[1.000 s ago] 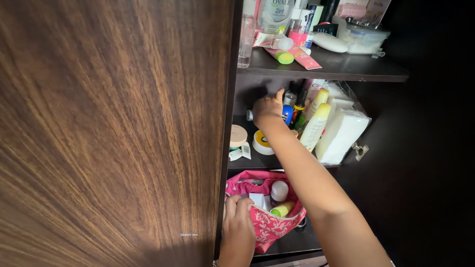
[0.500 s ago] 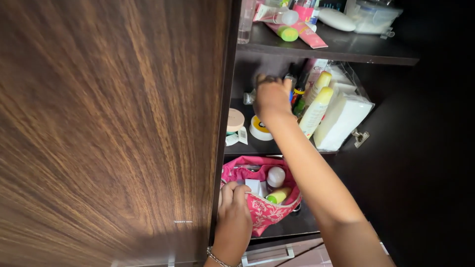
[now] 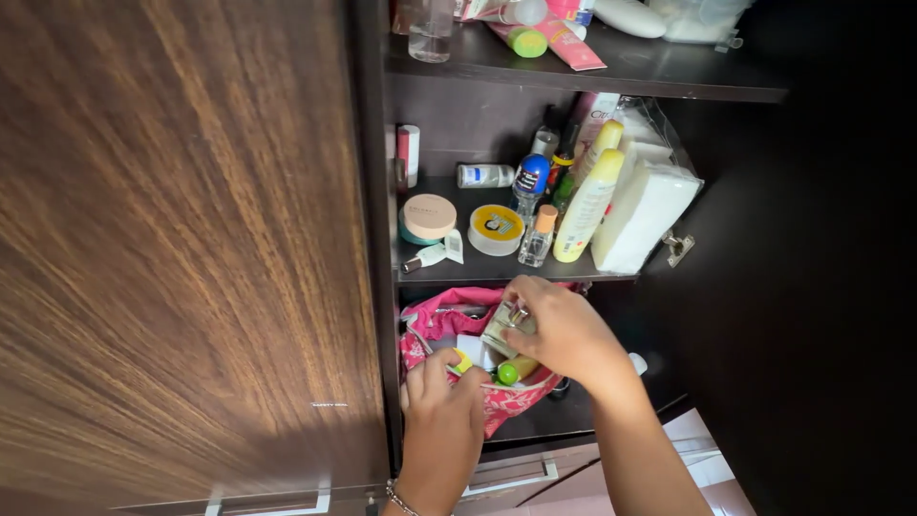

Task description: The person removes items from a drawer, sorts various bottles and containers on a closet shelf, and packs them into a pink bag.

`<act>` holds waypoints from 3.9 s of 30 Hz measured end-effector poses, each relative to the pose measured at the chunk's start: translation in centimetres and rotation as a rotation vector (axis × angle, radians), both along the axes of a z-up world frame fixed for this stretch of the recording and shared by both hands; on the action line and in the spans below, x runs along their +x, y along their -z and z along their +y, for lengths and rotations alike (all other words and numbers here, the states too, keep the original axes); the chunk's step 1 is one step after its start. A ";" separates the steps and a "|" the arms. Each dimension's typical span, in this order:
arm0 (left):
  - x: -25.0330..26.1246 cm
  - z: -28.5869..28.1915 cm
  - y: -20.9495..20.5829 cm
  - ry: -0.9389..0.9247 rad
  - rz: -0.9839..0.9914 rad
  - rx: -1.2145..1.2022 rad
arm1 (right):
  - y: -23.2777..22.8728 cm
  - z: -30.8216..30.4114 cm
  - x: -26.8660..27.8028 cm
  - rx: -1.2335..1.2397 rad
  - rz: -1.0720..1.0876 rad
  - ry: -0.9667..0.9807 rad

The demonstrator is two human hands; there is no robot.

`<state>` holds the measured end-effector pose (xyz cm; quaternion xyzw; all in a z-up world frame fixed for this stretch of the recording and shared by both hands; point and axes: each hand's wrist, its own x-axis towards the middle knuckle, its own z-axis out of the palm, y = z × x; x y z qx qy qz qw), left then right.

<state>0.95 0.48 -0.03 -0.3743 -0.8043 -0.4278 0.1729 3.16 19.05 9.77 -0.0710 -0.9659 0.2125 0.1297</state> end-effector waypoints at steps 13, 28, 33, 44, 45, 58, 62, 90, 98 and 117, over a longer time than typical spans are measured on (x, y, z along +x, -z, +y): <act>1.7 -1.1 -0.8 0.006 -0.102 -0.050 | 2.4 0.0 0.8 0.128 0.073 -0.009; 1.9 -0.7 -1.8 0.054 0.038 -0.075 | 3.7 -1.6 0.9 0.279 0.180 -0.017; 2.4 -1.1 -1.9 0.026 0.071 -0.084 | 2.6 -1.3 1.2 0.109 -0.059 -0.111; 3.0 -0.8 -1.7 0.005 0.089 -0.072 | 3.9 0.0 1.0 0.172 -0.262 -0.173; 3.0 -0.7 -1.5 -0.015 0.116 -0.056 | 4.1 0.7 0.6 0.168 -0.285 -0.237; 2.5 0.6 0.6 -0.119 0.081 -0.029 | 6.6 6.7 2.1 0.122 0.254 0.247; 2.6 1.0 1.6 -0.160 0.034 0.001 | 7.8 8.3 1.1 -0.041 0.002 0.403; 5.0 1.3 3.3 -0.209 -0.056 0.161 | 12.2 7.7 7.3 -1.158 0.390 -0.054; 5.9 1.3 3.3 -0.201 -0.047 0.166 | 13.9 7.2 11.0 -1.032 0.392 -0.206; 6.4 1.1 5.5 -0.145 -0.077 0.123 | 20.0 10.3 16.0 -1.141 0.465 -0.116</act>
